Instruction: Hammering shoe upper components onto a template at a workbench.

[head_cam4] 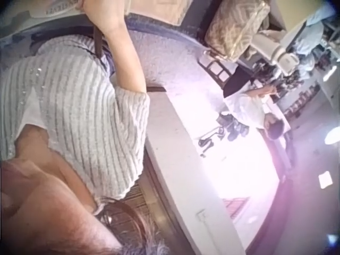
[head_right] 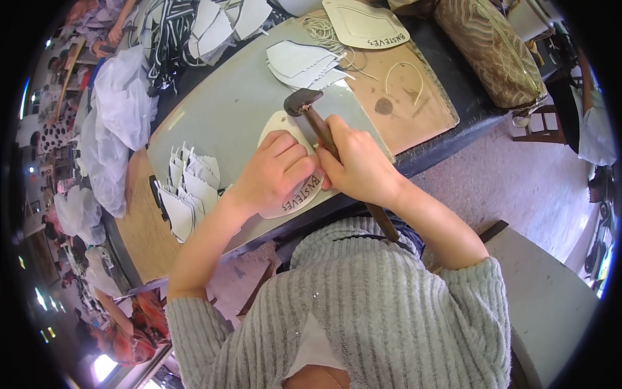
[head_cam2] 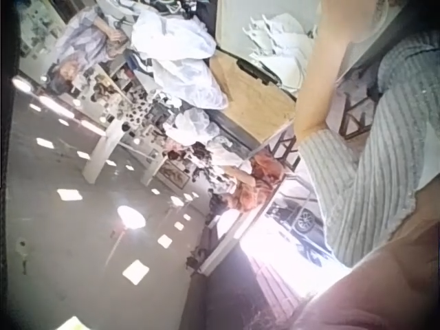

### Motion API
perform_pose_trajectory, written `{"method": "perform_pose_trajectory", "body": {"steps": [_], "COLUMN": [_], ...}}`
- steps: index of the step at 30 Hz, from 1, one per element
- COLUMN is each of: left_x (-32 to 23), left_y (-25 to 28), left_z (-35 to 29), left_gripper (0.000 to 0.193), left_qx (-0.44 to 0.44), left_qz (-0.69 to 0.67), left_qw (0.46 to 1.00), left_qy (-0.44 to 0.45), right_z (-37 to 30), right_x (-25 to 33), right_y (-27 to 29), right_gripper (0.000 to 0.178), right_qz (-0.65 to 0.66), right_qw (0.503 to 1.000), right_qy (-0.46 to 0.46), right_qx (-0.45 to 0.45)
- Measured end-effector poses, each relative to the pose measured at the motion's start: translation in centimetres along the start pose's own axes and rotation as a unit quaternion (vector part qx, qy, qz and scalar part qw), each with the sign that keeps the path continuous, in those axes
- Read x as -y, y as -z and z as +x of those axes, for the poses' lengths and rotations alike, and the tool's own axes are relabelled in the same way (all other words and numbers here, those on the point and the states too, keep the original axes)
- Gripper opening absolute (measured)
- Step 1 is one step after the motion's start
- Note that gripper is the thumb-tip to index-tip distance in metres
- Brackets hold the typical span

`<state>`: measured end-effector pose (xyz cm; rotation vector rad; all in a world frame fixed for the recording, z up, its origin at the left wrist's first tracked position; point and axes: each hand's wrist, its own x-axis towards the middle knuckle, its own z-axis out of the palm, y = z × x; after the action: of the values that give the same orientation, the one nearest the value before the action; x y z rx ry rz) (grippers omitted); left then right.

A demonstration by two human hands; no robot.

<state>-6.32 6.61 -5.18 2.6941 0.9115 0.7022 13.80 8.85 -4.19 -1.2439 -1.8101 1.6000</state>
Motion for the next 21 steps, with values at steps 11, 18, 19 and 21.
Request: {"method": "perform_pose_trajectory", "body": {"steps": [11, 18, 19, 21], "left_x": [0.0, -3.6, -3.8, -5.1], "left_y": [6.6, 14.1, 11.7, 8.3], "left_z": [-3.6, -12.0, -12.6, -13.1], "left_gripper": [0.029, 0.012, 0.027, 0.041], "left_qx": [-0.504, 0.07, 0.063, 0.058], "left_qz": [-0.295, 0.306, 0.305, 0.31], "left_qw": [0.794, 0.92, 0.905, 0.886], "left_qy": [0.171, 0.235, 0.29, 0.339], "right_z": [-0.3, 0.0, 0.0, 0.2], "right_x": [1.1, 1.8, 1.7, 1.5], "right_y": [-0.8, -0.4, -0.3, -0.7], "right_gripper": [0.01, 0.013, 0.014, 0.015], "right_qz": [0.028, 0.049, 0.04, 0.047], "right_qw": [0.999, 0.997, 0.997, 0.998], "right_qy": [-0.034, -0.06, -0.059, -0.044], "right_qx": [-0.018, -0.011, -0.007, -0.005]}}
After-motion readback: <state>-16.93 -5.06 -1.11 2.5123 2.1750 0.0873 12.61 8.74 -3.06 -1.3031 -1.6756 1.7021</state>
